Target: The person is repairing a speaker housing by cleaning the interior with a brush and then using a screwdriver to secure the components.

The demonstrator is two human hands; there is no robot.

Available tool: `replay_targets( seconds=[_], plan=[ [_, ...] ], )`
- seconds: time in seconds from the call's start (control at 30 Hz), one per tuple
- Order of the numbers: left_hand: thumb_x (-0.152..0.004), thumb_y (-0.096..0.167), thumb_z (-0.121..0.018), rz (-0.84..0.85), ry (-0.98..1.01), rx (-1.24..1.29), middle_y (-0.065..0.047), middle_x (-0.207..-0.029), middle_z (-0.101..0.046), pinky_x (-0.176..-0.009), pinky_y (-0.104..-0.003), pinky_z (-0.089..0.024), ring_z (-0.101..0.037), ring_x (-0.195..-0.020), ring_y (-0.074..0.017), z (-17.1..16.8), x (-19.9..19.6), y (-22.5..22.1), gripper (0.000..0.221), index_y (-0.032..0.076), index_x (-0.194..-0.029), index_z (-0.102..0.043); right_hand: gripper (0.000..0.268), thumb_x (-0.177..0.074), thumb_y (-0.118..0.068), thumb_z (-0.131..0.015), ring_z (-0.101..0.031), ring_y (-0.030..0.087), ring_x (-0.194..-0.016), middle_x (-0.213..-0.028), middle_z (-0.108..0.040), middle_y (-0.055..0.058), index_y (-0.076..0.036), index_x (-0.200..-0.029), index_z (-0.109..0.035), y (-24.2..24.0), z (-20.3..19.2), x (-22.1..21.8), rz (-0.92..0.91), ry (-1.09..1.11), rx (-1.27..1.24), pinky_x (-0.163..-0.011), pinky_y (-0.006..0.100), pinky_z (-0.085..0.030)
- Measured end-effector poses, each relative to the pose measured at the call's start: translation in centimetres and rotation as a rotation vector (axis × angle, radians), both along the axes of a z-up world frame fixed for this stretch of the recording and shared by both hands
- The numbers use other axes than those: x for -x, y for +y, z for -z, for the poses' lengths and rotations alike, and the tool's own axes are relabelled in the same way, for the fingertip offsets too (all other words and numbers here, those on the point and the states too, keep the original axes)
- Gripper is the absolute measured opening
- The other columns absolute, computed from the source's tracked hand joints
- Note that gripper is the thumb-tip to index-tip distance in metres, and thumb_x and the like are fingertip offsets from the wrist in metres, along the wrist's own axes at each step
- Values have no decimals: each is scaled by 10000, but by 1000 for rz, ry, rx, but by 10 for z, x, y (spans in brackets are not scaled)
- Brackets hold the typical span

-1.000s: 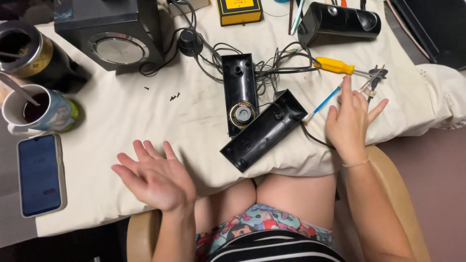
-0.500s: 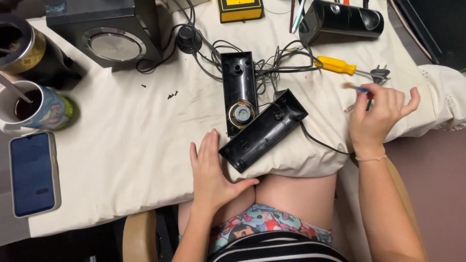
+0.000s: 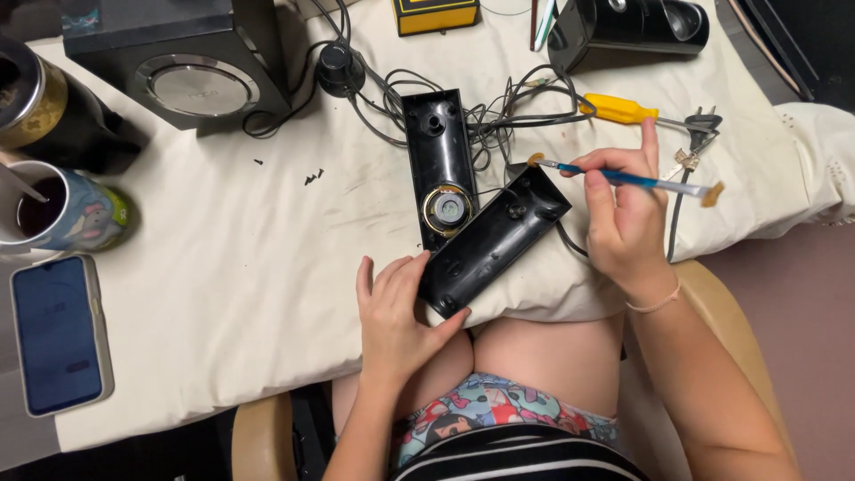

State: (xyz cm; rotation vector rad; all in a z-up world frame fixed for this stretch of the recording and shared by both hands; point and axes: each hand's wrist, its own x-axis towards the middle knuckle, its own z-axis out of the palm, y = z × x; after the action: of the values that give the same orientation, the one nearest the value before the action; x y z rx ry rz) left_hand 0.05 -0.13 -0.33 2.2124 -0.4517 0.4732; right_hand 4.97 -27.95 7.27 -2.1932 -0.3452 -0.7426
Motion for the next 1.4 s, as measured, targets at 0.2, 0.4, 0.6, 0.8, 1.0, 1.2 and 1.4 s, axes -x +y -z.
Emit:
replay_targets(
  seconds=[0.2,0.4,0.6,0.8,1.0,1.2,1.4],
  plan=[
    [-583,355,-984,9,9,-10,-71,-1121,-745,-1186,-688,-261,-662,-1130,-268,-1,0,-1,870,70,-1340,-664,151,-1139,-58,-498,-739,386,-1006,-967,-754,178,28,-1029,-556,-11,1,3,3,-11,19,-1310,574,-70],
    [-583,328,-975,-2,-4,-3,-82,-1094,-742,-1187,-675,-258,-668,-1083,-266,-7,1,1,860,54,-1335,-661,111,-1133,-47,-568,-724,383,-993,-925,-755,121,13,-1050,-610,-23,0,14,6,18,173,-1340,555,-47],
    [-837,451,-784,54,-66,-87,-96,-1185,-710,-1185,-601,-295,-686,-1072,-262,-13,2,4,683,23,-1329,-579,205,-1051,44,-520,-602,348,-779,-942,-647,134,111,-867,-582,-39,-7,32,5,110,475,-1342,675,-152],
    [-774,494,-781,33,-44,-38,-123,-1188,-699,-1135,-551,-340,-670,-1023,-292,-22,6,1,801,-28,-1336,-551,361,-1139,-271,-613,-591,380,-795,-729,-560,166,-15,-906,-513,-76,42,-2,389,212,805,-1257,557,-304],
    [-654,489,-801,-76,140,144,-69,-1060,-756,-920,-400,-496,-723,-940,-263,-48,18,-8,722,82,-1230,-645,631,-891,-311,-779,-487,463,-1262,-1385,-568,254,54,-1346,-540,-39,25,14,350,91,648,-1157,715,-158],
    [-632,508,-784,-178,584,335,6,-900,-806,-769,-284,-571,-749,-821,-130,-70,8,-1,586,163,-1106,-761,733,-952,-296,-744,-252,467,-1527,-1646,-268,220,-158,-1553,-348,-9,58,39,-9,-117,671,-1212,792,-144],
    [-838,483,-641,-83,668,484,32,-742,-732,-709,-279,-481,-610,-747,-83,-79,-35,19,429,92,-851,-816,730,-989,-193,-822,-346,446,-1513,-1628,-373,230,-87,-1547,-363,-12,59,16,48,-244,661,-1193,788,-192]
  ],
)
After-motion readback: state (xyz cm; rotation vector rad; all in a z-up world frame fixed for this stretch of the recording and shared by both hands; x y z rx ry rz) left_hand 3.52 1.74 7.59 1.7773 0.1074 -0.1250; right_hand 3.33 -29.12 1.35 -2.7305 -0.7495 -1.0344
